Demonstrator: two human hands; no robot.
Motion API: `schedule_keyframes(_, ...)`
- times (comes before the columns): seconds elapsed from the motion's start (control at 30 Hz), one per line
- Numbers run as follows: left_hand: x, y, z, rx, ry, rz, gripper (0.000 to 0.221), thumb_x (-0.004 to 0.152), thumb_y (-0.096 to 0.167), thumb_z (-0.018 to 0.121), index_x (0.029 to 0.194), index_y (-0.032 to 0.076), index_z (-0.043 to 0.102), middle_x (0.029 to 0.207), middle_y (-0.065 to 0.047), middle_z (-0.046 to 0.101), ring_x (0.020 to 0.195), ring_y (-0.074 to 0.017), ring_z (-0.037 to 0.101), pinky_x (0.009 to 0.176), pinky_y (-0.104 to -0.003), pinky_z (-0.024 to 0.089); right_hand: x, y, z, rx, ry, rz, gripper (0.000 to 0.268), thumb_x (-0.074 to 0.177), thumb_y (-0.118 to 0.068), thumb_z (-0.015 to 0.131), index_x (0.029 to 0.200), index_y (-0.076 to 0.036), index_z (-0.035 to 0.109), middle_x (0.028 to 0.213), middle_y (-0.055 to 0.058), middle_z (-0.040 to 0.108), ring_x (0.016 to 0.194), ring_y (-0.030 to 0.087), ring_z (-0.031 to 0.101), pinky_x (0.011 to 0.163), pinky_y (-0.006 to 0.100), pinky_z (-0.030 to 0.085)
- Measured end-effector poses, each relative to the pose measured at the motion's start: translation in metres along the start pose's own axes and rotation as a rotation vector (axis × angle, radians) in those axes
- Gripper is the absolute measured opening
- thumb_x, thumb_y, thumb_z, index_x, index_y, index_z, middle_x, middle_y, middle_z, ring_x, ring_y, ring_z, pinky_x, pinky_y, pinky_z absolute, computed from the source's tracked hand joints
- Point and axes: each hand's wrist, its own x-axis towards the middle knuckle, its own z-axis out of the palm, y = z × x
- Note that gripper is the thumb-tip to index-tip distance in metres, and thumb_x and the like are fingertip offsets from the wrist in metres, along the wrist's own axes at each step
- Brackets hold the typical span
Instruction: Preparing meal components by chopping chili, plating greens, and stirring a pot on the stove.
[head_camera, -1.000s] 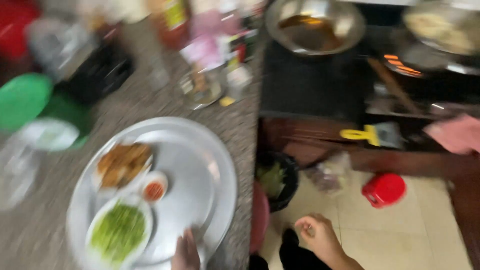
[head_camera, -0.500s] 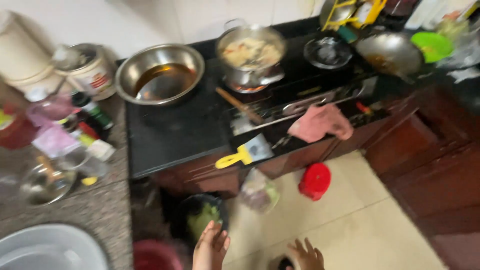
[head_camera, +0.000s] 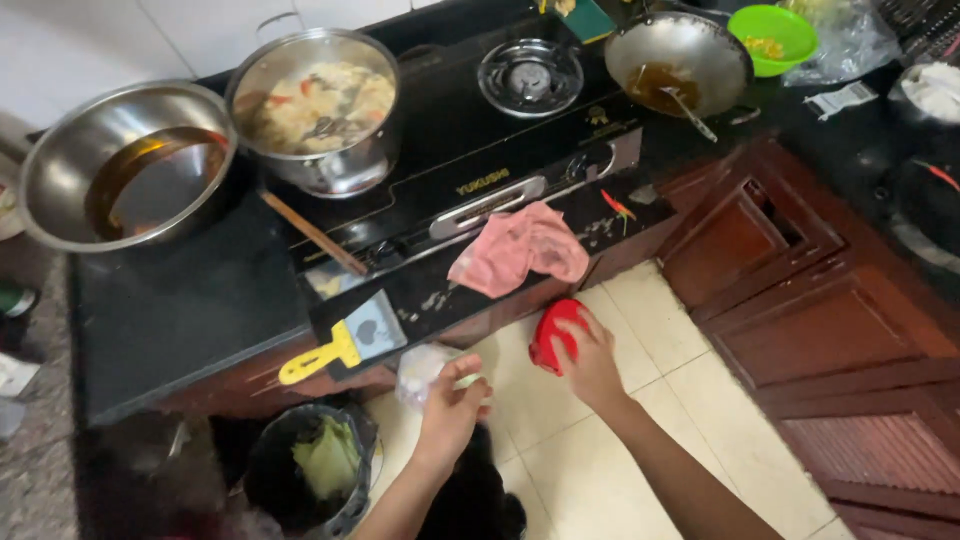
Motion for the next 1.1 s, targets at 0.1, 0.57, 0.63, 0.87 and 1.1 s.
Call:
schedule_keyframes(0.1,0.03,0.017,0.02,-0.012,0.034,-0.025,0.033,0.092,0.011,0.066,0.125,0.014,0.071,0.123,0.003,0.066,0.084,-0.0159,0.072,0.067,-0.03,0.061,0.08,-0.032,-0.002,0.065,0.115,0.144,0.038,0.099,-0.04,0.063,0.136,-0.031,0.07,0.161,0.011,0.04,0.15,0.037,0.036,0.125,0.048,0.03)
schedule_keyframes(0.57,0.172,0.01,0.061,-0.231,0.225,-0.135,0.038,0.091,0.011,0.066,0.128,0.015,0.061,0.118,-0.006,0.065,0.064,-0.0175,0.064,0.046,-0.029,0.049,0.225,0.018,0.066,-0.592,-0.11,-0.388,0.03,0.105,-0.048,0.046,0.118,-0.029,0.065,0.12,0.0,0.064,0.119,0.028,0.061,0.075,0.049,0.059)
schedule_keyframes(0.63,0.167,0.022,0.061,-0.21,0.235,-0.205,0.041,0.092,0.017,0.064,0.132,0.023,0.062,0.128,-0.004,0.063,0.073,-0.0166,0.069,0.056,-0.03,0.054,0.248,0.034,0.077,-0.545,-0.119,-0.464,0.026,0.105,-0.042,0.05,0.105,-0.021,0.065,0.104,0.006,0.068,0.101,0.031,0.067,0.075,0.049,0.059)
schedule_keyframes(0.87,0.148,0.026,0.088,-0.276,0.337,-0.239,0.063,0.093,0.05,0.066,0.154,0.038,0.055,0.104,0.008,0.064,0.067,-0.0053,0.045,0.063,-0.02,0.036,0.264,-0.001,0.04,-0.171,-0.423,0.005,0.076,0.106,-0.059,0.028,0.093,-0.009,0.085,0.096,0.03,0.075,0.1,0.051,0.07,0.097,0.056,0.048)
schedule_keyframes(1.1,0.071,0.129,0.14,-0.479,0.383,0.349,0.074,0.099,0.051,0.046,0.162,0.014,0.036,0.172,-0.004,0.043,0.157,-0.0178,0.04,0.128,-0.032,0.028,0.21,-0.141,-0.059,0.689,-0.589,0.462,0.062,0.102,-0.06,0.038,0.1,-0.006,0.068,0.102,0.01,0.066,0.095,0.02,0.057,0.082,0.037,0.041)
